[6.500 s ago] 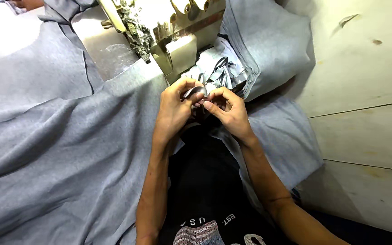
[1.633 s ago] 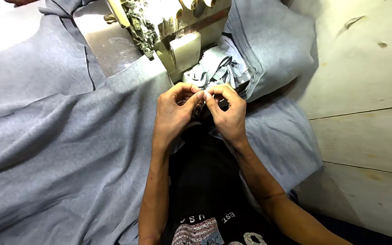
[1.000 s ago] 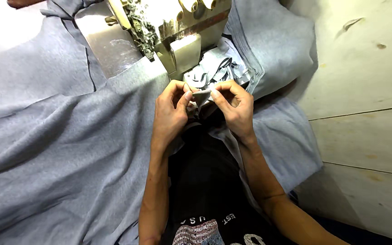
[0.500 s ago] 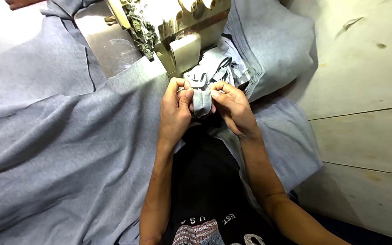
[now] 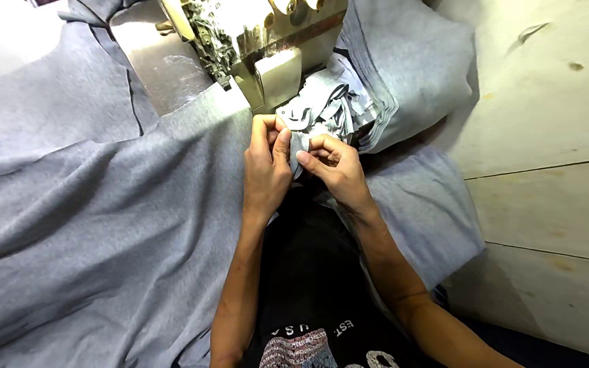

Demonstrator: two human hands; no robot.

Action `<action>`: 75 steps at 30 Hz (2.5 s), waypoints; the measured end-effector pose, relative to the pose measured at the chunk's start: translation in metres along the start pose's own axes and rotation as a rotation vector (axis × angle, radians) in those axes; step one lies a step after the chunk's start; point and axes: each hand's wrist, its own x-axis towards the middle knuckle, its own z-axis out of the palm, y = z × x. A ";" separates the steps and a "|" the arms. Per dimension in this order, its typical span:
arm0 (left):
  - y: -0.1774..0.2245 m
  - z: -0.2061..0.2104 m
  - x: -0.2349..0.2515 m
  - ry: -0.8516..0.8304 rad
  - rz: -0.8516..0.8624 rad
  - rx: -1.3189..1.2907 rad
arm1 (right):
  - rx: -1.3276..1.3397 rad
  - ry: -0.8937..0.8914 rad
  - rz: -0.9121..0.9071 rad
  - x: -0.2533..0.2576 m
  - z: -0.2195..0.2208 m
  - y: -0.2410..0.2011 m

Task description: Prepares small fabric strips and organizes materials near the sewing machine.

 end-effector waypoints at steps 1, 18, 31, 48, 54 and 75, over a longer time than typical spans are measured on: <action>-0.001 -0.001 0.000 -0.019 0.009 -0.044 | -0.008 0.019 -0.027 0.000 0.001 0.000; -0.013 -0.007 -0.001 -0.258 0.106 -0.023 | -0.072 0.140 -0.092 0.001 -0.012 -0.001; -0.005 0.004 -0.010 -0.057 -0.131 -0.128 | -0.105 0.025 0.049 0.006 -0.019 0.002; -0.010 0.010 -0.011 0.065 -0.010 0.136 | -0.535 0.173 -0.087 -0.014 -0.002 -0.011; -0.006 0.011 -0.010 0.040 0.010 0.106 | -0.720 0.291 -0.127 -0.013 0.010 -0.002; -0.007 -0.009 -0.005 -0.066 -0.186 -0.066 | 0.098 -0.094 0.088 -0.002 -0.003 0.008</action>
